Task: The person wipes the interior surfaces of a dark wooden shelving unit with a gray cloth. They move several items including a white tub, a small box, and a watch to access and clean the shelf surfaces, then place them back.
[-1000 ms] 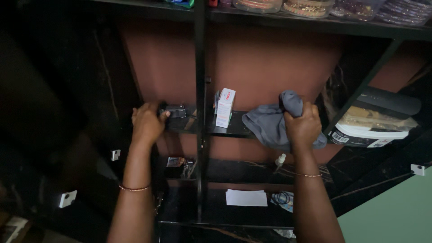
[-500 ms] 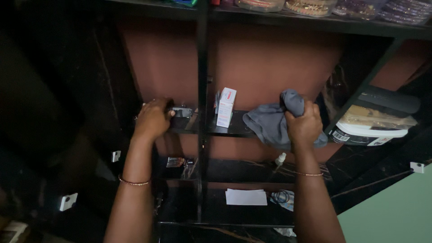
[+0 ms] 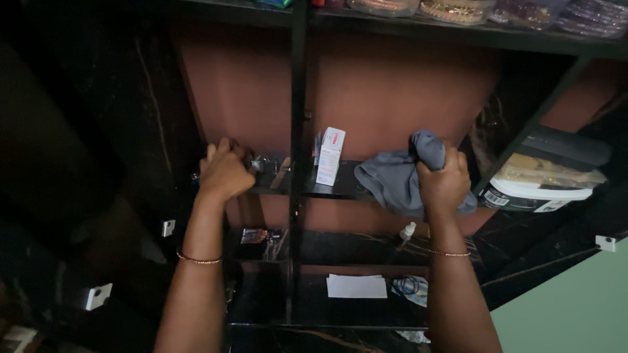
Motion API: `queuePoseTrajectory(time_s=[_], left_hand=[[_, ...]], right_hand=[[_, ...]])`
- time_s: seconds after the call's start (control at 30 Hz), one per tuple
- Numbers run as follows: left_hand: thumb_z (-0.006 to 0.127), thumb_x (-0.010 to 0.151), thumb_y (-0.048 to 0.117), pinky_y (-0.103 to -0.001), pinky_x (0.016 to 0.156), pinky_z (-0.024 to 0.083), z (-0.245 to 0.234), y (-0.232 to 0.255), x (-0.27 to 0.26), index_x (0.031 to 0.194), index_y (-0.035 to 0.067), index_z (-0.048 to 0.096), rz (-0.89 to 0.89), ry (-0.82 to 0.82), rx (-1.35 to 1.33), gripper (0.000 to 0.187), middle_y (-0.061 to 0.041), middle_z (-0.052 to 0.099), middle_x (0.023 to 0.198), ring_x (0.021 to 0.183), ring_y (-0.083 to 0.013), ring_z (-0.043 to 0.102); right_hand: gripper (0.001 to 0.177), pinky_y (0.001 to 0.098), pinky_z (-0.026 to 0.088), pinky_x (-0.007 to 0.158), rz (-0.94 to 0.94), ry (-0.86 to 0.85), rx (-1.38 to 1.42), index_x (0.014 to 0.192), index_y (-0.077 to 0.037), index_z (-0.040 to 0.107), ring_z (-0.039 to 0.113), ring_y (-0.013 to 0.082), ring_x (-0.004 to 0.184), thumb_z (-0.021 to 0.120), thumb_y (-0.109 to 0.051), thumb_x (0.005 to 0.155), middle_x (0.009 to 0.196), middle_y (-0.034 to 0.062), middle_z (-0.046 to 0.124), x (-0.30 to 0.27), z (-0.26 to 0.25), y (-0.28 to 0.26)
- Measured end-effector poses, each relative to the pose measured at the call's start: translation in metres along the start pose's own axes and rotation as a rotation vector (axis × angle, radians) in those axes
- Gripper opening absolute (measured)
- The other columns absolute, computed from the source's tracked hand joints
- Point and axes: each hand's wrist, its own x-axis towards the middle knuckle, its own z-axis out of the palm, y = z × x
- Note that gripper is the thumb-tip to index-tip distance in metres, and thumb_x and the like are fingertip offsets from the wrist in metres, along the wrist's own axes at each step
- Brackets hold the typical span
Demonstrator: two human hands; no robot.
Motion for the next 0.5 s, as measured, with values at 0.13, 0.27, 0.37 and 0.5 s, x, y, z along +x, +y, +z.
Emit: queuePoseTrajectory(time_s=[0.13,0.27,0.37,0.5], left_hand=[[0.072,0.08,0.026,-0.051,0.106,0.043,0.015,-0.006,0.0,0.128,0.009,0.067,0.001,0.084,-0.005,0.051,-0.012,0.056,0.138,0.13,-0.0347,0.051],[0.073,0.082,0.028,-0.047,0.106,0.047,0.015,-0.011,-0.003,0.119,0.008,0.071,0.074,0.124,-0.051,0.042,-0.012,0.065,0.131,0.125,-0.0365,0.056],[0.073,0.081,0.027,-0.047,0.11,0.045,0.01,-0.01,-0.005,0.119,0.007,0.071,0.093,0.125,-0.054,0.043,-0.013,0.065,0.132,0.126,-0.036,0.056],[0.072,0.085,0.027,-0.06,0.112,0.032,0.003,-0.003,-0.005,0.121,0.007,0.069,0.08,0.044,0.076,0.042,-0.013,0.064,0.13,0.13,-0.0376,0.051]], right_hand=[[0.053,0.0509,0.054,0.082,0.03,-0.019,-0.017,0.121,-0.012,0.068,0.068,0.0412,0.097,0.084,-0.021,0.071,0.111,0.0155,0.068,-0.001,0.003,0.002],[0.048,0.0509,0.054,0.084,0.019,-0.002,-0.008,0.115,-0.011,0.067,0.067,0.0422,0.098,0.085,-0.023,0.072,0.112,0.0154,0.069,-0.001,0.005,0.004],[0.05,0.0516,0.053,0.083,0.055,-0.012,-0.017,0.119,-0.012,0.069,0.067,0.0425,0.099,0.084,-0.022,0.073,0.112,0.0153,0.069,-0.001,0.005,0.002],[0.053,0.0505,0.054,0.085,0.024,-0.003,-0.002,0.123,-0.013,0.069,0.068,0.0416,0.1,0.083,-0.02,0.072,0.114,0.0154,0.069,0.0,0.001,-0.001]])
